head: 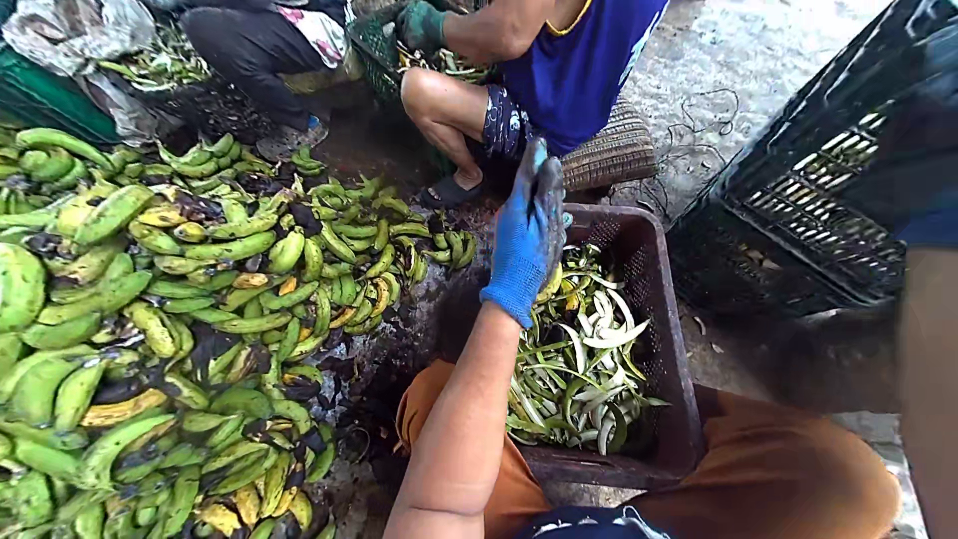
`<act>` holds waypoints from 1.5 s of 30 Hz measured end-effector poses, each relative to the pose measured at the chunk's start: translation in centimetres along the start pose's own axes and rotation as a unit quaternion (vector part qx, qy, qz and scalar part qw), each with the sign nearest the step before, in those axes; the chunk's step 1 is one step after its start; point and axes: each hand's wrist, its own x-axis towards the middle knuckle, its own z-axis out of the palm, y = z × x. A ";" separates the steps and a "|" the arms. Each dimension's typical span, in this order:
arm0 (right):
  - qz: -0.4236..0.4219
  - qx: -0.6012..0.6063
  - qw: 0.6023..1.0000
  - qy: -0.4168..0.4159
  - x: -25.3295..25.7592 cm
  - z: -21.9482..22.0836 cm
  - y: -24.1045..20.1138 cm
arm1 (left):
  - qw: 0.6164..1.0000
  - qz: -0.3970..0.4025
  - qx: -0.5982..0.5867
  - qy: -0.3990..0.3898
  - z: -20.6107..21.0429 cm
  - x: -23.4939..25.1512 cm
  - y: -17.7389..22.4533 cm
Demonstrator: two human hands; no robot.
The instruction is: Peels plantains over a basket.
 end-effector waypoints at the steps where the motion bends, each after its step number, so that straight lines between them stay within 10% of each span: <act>1: 0.055 -0.086 0.993 0.063 -1.7 5.7 0.5 | 1.000 0.016 0.007 0.007 0.2 0.1 0.1; 7: 0.262 -0.374 0.803 -0.383 -13.7 17.8 19.9 | 0.997 0.054 0.043 0.024 -0.6 0.3 0.7; 10: 0.303 -0.541 0.620 -0.481 -14.9 21.7 23.5 | 0.997 0.066 0.042 0.013 -0.9 0.4 0.8; 13: 0.294 -0.591 0.555 -0.506 -14.5 23.1 23.7 | 0.993 0.079 0.091 -0.007 -1.3 0.5 1.1; 15: 0.291 -0.549 0.602 -0.502 -13.5 21.3 23.9 | 0.986 0.075 0.144 -0.030 -1.5 0.5 1.3; 19: 0.318 -0.241 0.857 -0.326 -11.0 14.6 21.5 | 0.979 0.083 0.181 -0.050 -1.8 0.5 1.2; 21: 0.308 -0.121 0.892 -0.308 -9.7 13.4 16.1 | 0.973 0.061 0.211 -0.071 -1.5 0.5 0.8; 29: 0.179 0.077 0.948 -0.253 -9.5 10.7 2.7 | 0.924 -0.122 0.314 -0.182 0.4 -0.9 -2.3; 32: 0.102 0.094 0.960 -0.245 -10.3 10.7 0.5 | 0.920 -0.303 0.083 -0.234 2.4 -1.8 -6.2; 35: 0.058 0.171 0.964 -0.195 -11.5 11.1 -0.8 | 0.823 -0.436 -0.191 -0.310 4.9 -3.8 -7.1; 38: 0.062 0.238 0.954 -0.173 -12.8 11.5 -0.8 | 0.810 -0.423 -0.305 -0.268 5.8 -4.3 -5.7; 45: 0.107 0.150 0.952 -0.242 -14.9 11.3 0.2 | 0.935 -0.233 -0.233 -0.129 1.5 -1.9 -5.8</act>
